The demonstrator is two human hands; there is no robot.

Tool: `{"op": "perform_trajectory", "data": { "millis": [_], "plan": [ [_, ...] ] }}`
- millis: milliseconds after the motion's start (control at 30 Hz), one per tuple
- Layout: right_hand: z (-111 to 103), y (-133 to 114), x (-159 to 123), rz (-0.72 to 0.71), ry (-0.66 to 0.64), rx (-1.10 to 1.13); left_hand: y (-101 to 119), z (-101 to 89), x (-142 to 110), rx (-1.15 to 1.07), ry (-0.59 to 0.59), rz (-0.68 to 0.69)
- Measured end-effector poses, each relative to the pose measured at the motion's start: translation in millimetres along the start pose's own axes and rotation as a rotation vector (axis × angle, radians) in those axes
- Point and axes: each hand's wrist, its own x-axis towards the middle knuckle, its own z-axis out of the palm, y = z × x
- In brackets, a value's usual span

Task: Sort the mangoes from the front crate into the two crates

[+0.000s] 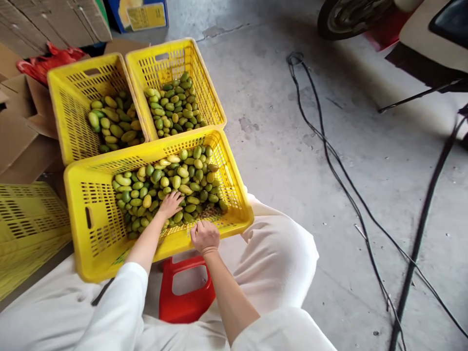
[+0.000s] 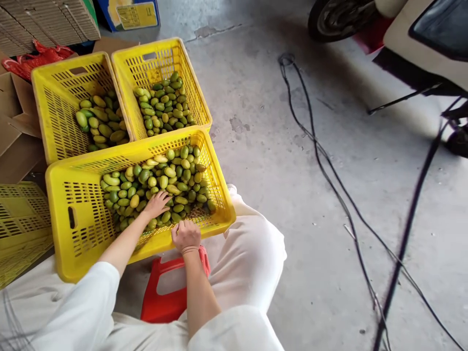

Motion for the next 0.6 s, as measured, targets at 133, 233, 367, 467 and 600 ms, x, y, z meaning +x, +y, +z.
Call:
{"op": "perform_trajectory", "data": {
  "millis": [133,233,367,467,600],
  "plan": [
    [-1.5,-1.0,0.6,-0.012,0.022,-0.004,9.6,30.2,8.5,0.081,-0.035,-0.038],
    [-2.4,-1.5,1.1,0.002,-0.013,-0.016,9.4,36.4,13.4,0.065,-0.033,-0.051],
    [-2.0,-0.5,3.0,0.041,-0.129,-0.025,7.0,31.3,3.5,-0.015,-0.012,-0.079],
    [-3.9,-1.1,7.9,0.086,-0.204,-0.019,7.5,24.7,-31.7,-0.082,0.004,-0.137],
    [-13.9,-8.9,17.2,0.202,-0.348,-0.017,18.9,23.9,-105.8,-0.108,0.116,-0.254]
  ]
}}
